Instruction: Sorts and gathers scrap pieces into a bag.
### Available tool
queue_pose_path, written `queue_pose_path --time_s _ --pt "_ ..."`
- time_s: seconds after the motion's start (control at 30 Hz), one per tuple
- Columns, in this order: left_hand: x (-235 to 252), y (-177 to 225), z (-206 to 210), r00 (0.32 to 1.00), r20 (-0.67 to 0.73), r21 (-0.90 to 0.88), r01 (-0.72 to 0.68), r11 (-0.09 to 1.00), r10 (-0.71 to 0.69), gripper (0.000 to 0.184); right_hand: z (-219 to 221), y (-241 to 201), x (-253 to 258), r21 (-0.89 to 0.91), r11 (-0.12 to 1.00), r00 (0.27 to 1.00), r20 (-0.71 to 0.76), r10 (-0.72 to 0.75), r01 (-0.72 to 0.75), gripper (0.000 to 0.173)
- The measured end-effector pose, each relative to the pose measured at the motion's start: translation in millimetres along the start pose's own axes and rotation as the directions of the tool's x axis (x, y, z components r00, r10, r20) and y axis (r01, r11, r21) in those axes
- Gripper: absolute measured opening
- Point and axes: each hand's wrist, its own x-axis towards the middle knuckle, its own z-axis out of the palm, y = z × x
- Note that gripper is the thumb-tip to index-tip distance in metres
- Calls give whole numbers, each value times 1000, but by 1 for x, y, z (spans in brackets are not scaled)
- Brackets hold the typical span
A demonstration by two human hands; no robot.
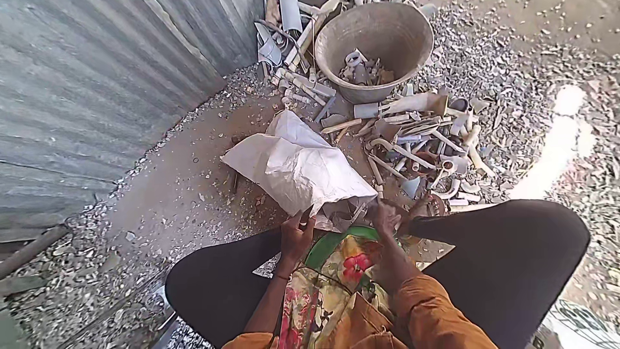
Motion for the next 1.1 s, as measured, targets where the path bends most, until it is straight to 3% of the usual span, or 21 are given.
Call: queue_pose_path --time_s 0.07,0.13,0.23,0.37,0.4,0.47,0.53,0.63,0.7,0.77,0.83,0.9,0.93,1.03,1.1 --pt "4 5 0 999 18 11 41 999 -41 36 -18 4 19 36 999 986 -168 16 -10 45" --pt "6 6 1 995 59 49 77 996 -80 37 -25 4 33 61 998 974 -225 16 -3 66" --pt "6 7 3 969 190 145 133 980 -159 40 -19 -11 43 169 986 992 -126 20 2 75" --pt "-3 13 8 874 309 325 274 905 -376 52 12 -13 56 208 977 999 11 -41 38 95" --pt "-4 16 9 828 340 391 307 868 -446 56 11 -14 58 176 984 999 36 -28 21 89" --pt "-3 21 7 698 408 544 331 771 -589 61 7 -16 60 131 990 996 74 42 -52 60" --pt "-2 21 9 611 437 640 304 705 -660 59 3 -15 67 112 989 993 77 86 -94 36" --pt "0 11 12 563 471 658 288 696 -679 49 -2 -18 70 143 988 999 20 49 -52 32" --pt "1 3 10 607 500 552 325 767 -618 51 -4 -24 65 150 989 1000 26 -5 1 31" --pt "7 -1 8 716 476 330 393 858 -511 54 -11 -28 60 168 985 995 87 -47 32 37" --pt "14 -2 -2 791 417 124 438 891 -447 52 -8 -27 54 180 981 985 144 -98 71 74" --pt "14 -4 -8 818 377 2 468 884 -434 44 2 -22 50 117 986 979 154 -133 115 95" --pt "12 -5 -11 818 375 -38 484 874 -437 42 5 -21 48 68 989 977 165 -139 129 94" --pt "6 -2 -18 818 376 -106 505 856 -436 43 -12 -33 47 -82 978 960 225 -168 191 52" --pt "6 -5 -21 822 328 -190 540 820 -465 38 -36 -52 56 -108 967 960 186 -207 230 41"
